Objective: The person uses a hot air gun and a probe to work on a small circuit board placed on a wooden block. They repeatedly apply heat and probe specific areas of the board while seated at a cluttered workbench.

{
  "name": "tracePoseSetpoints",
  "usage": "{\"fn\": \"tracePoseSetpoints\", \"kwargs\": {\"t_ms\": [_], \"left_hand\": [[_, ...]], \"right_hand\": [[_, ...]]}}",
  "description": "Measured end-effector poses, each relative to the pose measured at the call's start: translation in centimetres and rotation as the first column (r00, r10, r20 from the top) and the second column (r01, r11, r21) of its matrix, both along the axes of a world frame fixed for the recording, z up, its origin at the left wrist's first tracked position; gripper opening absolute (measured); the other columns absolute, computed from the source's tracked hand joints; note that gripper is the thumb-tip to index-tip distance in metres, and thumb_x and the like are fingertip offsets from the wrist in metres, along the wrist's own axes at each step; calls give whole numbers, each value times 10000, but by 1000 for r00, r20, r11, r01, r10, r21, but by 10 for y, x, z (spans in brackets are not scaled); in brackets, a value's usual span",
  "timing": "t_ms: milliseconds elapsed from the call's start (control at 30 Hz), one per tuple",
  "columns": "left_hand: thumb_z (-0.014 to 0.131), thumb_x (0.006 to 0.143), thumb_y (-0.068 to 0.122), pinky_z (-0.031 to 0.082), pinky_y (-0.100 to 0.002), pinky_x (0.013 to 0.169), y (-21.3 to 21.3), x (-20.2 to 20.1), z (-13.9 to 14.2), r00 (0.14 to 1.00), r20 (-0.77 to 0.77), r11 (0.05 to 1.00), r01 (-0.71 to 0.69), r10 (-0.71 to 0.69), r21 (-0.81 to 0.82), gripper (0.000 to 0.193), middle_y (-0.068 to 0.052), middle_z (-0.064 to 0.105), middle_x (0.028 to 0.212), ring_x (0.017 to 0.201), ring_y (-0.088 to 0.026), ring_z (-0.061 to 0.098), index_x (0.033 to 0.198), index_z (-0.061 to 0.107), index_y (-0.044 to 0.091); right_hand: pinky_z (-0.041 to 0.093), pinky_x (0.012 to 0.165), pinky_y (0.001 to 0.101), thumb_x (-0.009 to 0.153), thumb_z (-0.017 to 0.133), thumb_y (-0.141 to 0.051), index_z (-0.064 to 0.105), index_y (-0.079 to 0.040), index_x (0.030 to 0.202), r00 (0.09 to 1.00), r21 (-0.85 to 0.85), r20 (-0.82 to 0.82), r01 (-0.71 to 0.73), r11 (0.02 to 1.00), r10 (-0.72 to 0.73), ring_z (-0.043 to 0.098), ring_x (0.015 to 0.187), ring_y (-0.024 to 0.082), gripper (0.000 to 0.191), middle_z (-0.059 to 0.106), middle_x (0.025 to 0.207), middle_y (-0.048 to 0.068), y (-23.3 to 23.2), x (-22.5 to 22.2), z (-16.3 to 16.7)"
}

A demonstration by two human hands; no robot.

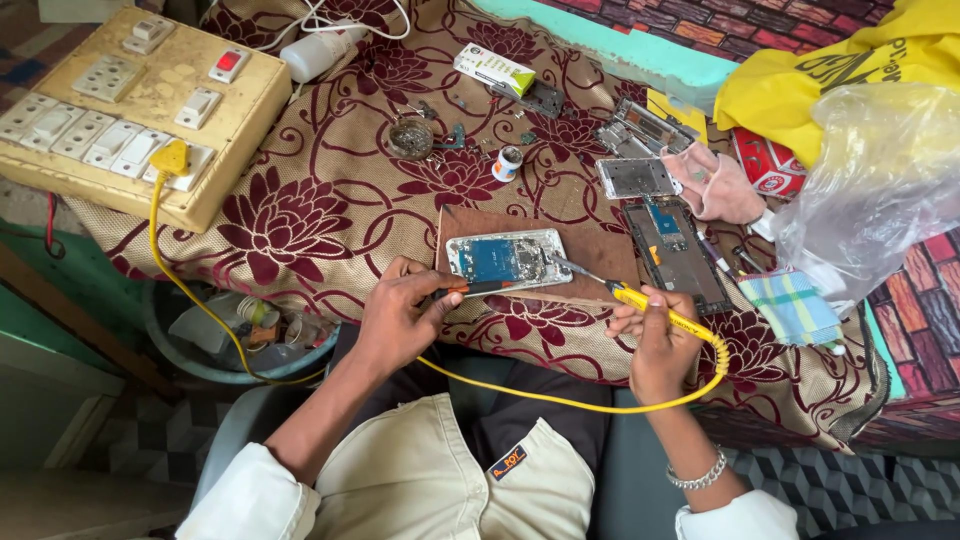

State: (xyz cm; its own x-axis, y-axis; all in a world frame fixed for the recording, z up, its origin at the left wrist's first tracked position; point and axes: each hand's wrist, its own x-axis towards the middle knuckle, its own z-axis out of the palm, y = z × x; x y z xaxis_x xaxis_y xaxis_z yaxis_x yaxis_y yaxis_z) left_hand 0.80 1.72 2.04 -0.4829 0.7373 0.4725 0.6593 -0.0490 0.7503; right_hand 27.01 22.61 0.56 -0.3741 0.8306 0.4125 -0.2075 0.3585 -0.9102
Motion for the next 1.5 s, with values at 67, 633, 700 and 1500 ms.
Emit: {"fn": "tracePoseSetpoints", "kwargs": {"t_ms": [67, 633, 700, 1500], "left_hand": [[790, 857, 252, 539, -358, 685, 0, 0, 0, 1000, 8, 1000, -8, 9, -27, 226, -42, 720, 860, 875, -225, 579, 1057, 812, 148], [773, 872, 277, 536, -354, 673, 1, -1, 1, 999, 43, 998, 3, 0, -70, 243, -44, 711, 848, 878, -214, 573, 1075, 808, 149], [780, 865, 280, 532, -360, 691, 1, -2, 1, 999, 40, 997, -2, 6, -78, 250, -49, 707, 836, 867, -215, 573, 1076, 812, 150], [827, 805, 202, 410, -373, 828, 1, 22, -3, 988, -149, 993, -10, 28, 121, 215, -25, 759, 801, 888, -188, 583, 1007, 822, 128]], "right_hand": [[614, 631, 332, 1130, 469, -154, 515, 29, 1153, 999, -43, -36, -11, 999, 10, 675, 667, 192, 190, 680, 848, 171, 0, 0, -2], [553, 574, 340, 1104, 513, -379, 616, -33, 1170, 967, -443, -254, -116, 889, 0, 639, 646, 206, 367, 690, 826, 136, 15, 10, -4], [553, 567, 345, 1111, 510, -370, 613, -24, 1170, 967, -401, -255, -93, 911, -14, 641, 646, 211, 366, 690, 829, 142, 14, 10, -4], [554, 670, 234, 1085, 526, -108, 587, 66, 1142, 955, 260, 291, -16, 966, -63, 659, 677, 104, 193, 711, 851, 122, -23, 7, 38]]}}
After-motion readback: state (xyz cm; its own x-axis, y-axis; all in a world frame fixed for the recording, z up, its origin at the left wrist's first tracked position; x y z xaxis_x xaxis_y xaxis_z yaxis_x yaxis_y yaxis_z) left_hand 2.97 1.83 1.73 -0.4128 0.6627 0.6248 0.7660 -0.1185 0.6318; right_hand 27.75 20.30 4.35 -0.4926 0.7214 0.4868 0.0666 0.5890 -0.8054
